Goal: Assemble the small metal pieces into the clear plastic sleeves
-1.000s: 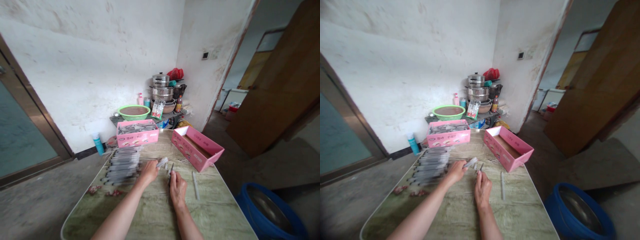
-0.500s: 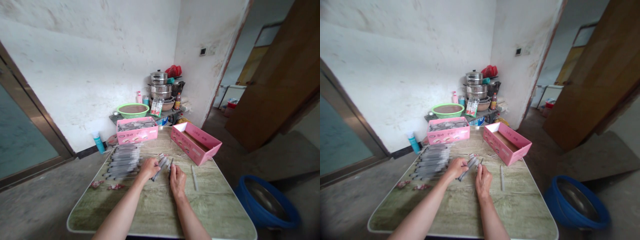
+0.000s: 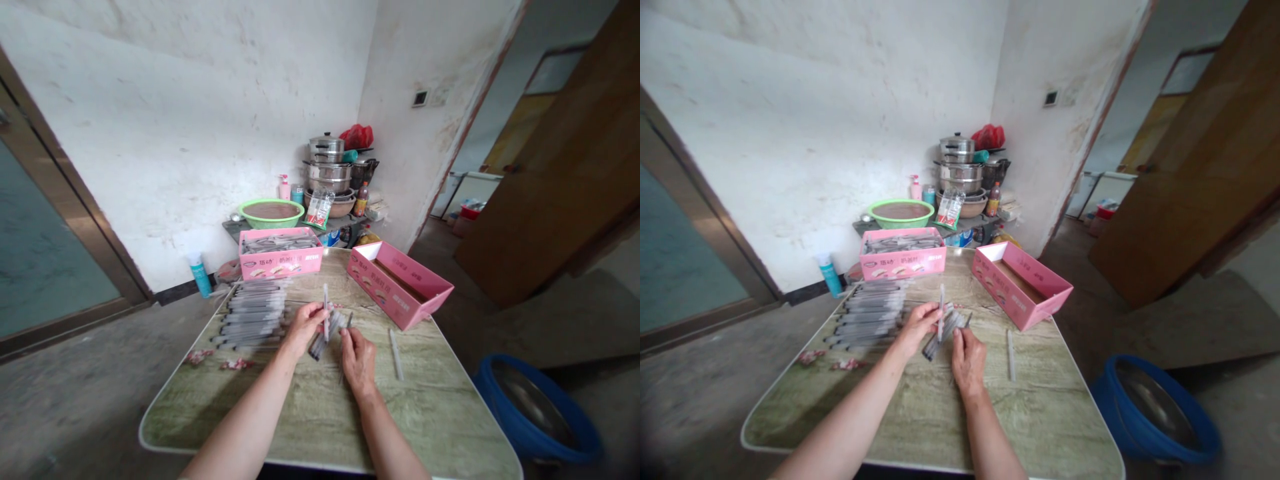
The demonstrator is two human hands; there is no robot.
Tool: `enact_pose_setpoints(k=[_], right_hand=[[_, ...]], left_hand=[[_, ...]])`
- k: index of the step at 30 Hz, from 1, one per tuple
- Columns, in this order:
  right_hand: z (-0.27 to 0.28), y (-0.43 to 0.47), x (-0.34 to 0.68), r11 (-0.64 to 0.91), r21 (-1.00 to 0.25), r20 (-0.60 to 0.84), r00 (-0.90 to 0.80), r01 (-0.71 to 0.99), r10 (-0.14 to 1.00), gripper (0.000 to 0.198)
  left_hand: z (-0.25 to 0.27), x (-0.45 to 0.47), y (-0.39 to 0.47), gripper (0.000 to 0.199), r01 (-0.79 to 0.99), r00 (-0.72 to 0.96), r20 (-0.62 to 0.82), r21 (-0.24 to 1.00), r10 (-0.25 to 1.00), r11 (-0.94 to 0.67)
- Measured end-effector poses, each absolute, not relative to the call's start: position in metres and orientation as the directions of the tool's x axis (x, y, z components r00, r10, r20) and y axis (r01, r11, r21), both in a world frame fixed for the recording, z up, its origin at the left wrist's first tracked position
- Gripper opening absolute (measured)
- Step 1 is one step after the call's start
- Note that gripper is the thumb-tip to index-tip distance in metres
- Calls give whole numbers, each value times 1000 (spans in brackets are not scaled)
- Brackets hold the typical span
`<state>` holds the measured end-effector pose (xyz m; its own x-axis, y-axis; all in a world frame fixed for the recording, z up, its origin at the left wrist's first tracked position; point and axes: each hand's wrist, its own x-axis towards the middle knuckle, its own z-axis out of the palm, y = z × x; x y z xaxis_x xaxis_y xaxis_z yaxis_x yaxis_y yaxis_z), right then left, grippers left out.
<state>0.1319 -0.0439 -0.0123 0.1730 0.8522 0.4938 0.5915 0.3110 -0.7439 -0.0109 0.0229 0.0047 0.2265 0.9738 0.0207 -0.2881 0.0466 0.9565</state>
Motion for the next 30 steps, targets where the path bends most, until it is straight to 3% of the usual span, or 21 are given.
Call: enact_pose_setpoints(k=[4,8,24,30], right_hand=[[-10,-46,129,331,-723,477,92,607,874,47],[-10,-47,128,345,-702,466,36,623,884,47],[-9,-47,127,368,-744,477,57,558,877,34],[-12,-47,125,345,-732,448,34,588,893,42]], left_hand=[[7,-5,20,43,-462,176,84,887,981,7],[4,-6,22,43,-528,119,99,849,988,-22],[-1,-4,23,44,-503,96,51,864,994,4],[-3,-4,24,42,-515,94,71,857,993,-12]])
